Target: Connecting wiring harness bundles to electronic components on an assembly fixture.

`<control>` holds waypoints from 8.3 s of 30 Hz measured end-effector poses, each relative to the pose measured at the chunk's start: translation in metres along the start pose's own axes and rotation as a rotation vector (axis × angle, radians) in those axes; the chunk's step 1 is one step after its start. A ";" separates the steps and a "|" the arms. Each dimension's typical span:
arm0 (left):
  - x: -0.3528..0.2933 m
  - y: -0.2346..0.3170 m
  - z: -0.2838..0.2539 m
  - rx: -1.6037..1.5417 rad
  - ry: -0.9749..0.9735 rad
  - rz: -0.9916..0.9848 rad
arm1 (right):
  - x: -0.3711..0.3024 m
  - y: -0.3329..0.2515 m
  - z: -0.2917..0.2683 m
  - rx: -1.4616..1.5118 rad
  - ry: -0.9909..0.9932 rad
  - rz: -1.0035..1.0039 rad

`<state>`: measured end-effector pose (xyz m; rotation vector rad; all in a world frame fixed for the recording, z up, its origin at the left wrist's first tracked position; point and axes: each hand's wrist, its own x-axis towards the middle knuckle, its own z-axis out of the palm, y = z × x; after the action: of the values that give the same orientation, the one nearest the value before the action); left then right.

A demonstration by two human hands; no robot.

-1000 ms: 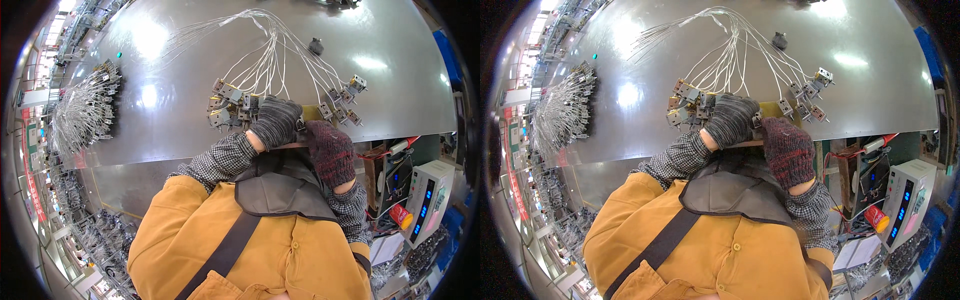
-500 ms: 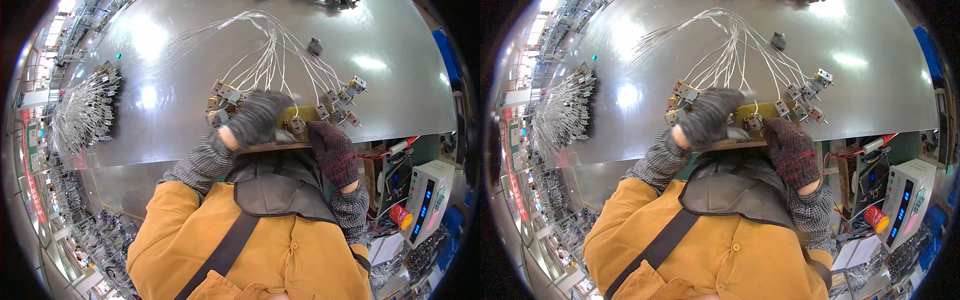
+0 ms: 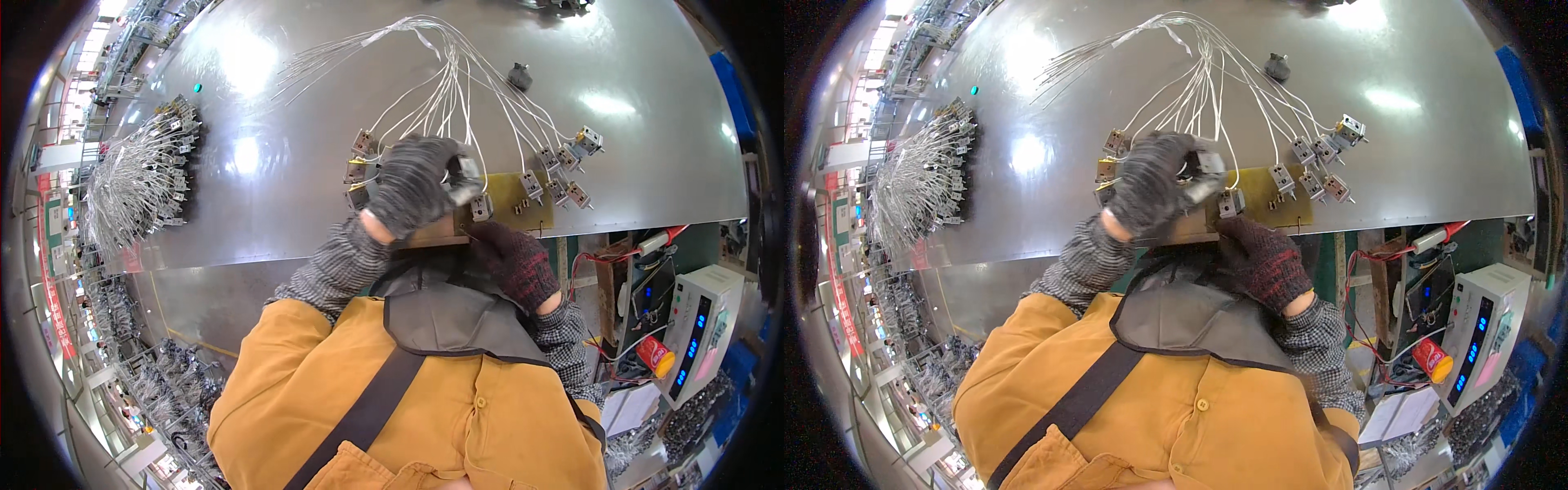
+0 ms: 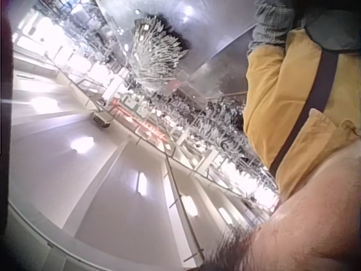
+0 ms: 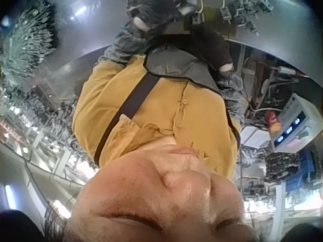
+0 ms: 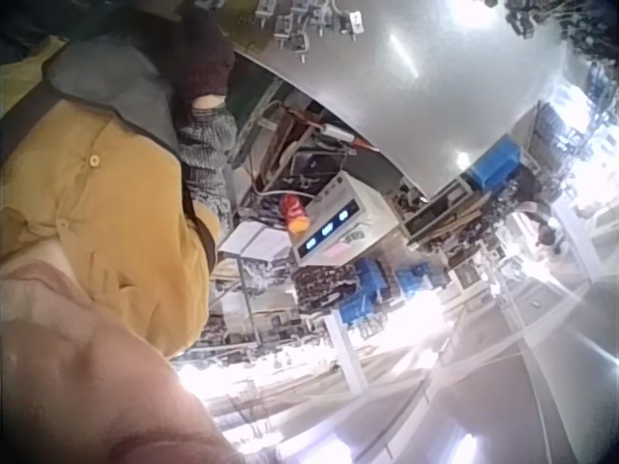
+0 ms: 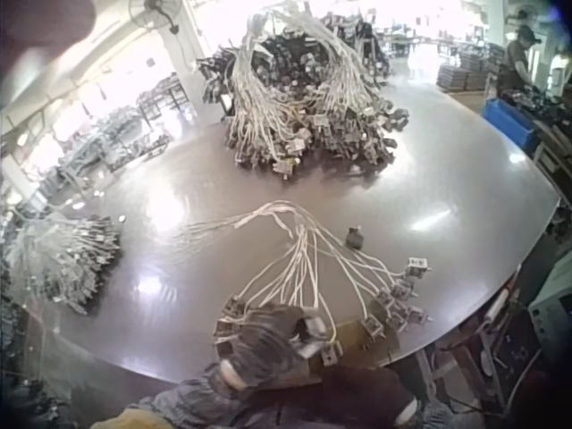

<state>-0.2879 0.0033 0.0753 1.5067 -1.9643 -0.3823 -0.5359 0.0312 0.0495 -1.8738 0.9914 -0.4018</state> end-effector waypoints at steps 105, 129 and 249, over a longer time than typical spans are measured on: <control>0.000 0.018 0.054 0.234 -0.419 -0.051 | 0.010 -0.015 -0.040 -0.380 0.176 -0.130; 0.006 0.015 0.063 0.240 -0.393 0.042 | 0.010 -0.018 -0.044 -0.358 0.189 -0.027; -0.042 -0.012 -0.010 -0.391 -0.249 -0.297 | 0.007 -0.006 -0.010 -0.149 0.075 -0.203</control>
<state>-0.2661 0.0403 0.0632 1.5424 -1.7089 -1.0615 -0.5353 0.0212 0.0593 -2.1165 0.9039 -0.5340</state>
